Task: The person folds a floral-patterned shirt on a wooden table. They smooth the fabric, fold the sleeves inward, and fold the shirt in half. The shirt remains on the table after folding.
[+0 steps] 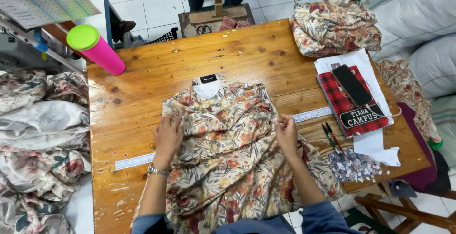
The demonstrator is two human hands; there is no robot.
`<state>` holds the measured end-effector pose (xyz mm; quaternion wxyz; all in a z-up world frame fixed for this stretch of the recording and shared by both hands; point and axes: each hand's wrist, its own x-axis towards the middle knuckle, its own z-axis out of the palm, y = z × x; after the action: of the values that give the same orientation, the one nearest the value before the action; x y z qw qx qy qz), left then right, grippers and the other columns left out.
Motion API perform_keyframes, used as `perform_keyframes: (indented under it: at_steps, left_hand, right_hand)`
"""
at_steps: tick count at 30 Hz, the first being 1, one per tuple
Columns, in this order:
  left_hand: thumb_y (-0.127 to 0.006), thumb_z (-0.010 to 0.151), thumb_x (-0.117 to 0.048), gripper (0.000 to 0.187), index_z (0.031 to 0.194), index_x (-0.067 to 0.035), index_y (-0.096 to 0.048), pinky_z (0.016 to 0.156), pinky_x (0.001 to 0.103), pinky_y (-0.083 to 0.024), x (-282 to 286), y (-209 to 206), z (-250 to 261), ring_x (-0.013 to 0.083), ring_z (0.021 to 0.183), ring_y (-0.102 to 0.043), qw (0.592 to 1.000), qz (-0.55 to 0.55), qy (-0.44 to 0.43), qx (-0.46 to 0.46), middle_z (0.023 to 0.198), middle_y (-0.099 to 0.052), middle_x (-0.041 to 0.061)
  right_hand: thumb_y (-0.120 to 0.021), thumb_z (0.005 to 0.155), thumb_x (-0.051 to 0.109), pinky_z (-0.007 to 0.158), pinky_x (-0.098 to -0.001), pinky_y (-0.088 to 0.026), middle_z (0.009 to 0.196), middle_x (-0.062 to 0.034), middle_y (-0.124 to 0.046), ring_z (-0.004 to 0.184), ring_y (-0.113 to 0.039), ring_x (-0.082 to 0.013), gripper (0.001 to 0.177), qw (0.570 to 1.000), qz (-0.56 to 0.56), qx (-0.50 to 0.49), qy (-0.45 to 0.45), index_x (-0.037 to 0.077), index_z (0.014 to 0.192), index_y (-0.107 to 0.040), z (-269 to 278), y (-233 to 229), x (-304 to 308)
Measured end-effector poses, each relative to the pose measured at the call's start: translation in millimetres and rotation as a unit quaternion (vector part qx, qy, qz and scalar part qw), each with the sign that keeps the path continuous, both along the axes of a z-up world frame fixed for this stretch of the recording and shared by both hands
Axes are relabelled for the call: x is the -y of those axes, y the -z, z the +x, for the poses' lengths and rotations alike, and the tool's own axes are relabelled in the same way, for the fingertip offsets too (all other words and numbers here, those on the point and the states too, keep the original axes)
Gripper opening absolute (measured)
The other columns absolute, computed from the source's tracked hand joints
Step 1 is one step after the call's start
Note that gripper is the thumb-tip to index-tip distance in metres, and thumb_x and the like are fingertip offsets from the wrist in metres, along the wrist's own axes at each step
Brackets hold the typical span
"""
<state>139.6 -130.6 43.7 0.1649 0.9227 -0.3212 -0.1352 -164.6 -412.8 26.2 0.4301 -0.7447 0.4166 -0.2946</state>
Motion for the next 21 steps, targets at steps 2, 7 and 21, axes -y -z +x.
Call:
perform_keyframes:
  at_steps: [2,7,21]
  left_hand:
    - [-0.038,0.103,-0.051,0.057,0.154,-0.026,-0.046,0.115,0.071,-0.014,12,27,12,0.0359,0.153,-0.021,0.995,-0.019,-0.007,0.096,0.166,-0.032,0.01]
    - [-0.031,0.105,-0.057,0.07,0.159,-0.014,-0.039,0.114,0.073,0.004,14,76,45,0.0457,0.152,-0.014,0.946,-0.018,-0.118,0.3,0.169,-0.028,0.014]
    - [-0.04,0.106,-0.032,0.06,0.158,-0.004,-0.038,0.122,0.063,-0.002,18,31,-28,0.0411,0.156,-0.012,0.971,-0.151,-0.065,0.176,0.168,-0.028,0.02]
  right_hand:
    - [-0.07,0.097,0.024,0.065,-0.0302,-0.054,0.099,-0.0088,-0.067,0.078,-0.063,-0.0161,0.035,0.995,0.065,-0.072,-0.022,0.0,0.118,-0.057,24,-9,28]
    - [-0.067,0.103,0.024,0.069,-0.0256,-0.052,0.098,-0.0063,-0.069,0.082,-0.061,-0.0112,0.028,0.951,0.163,0.258,-0.05,-0.001,0.113,-0.059,32,-46,17]
    - [-0.064,0.101,0.02,0.081,-0.0229,-0.051,0.111,-0.0048,-0.075,0.092,-0.064,-0.007,0.051,0.947,0.299,0.103,-0.064,-0.008,0.143,-0.056,-65,66,-3]
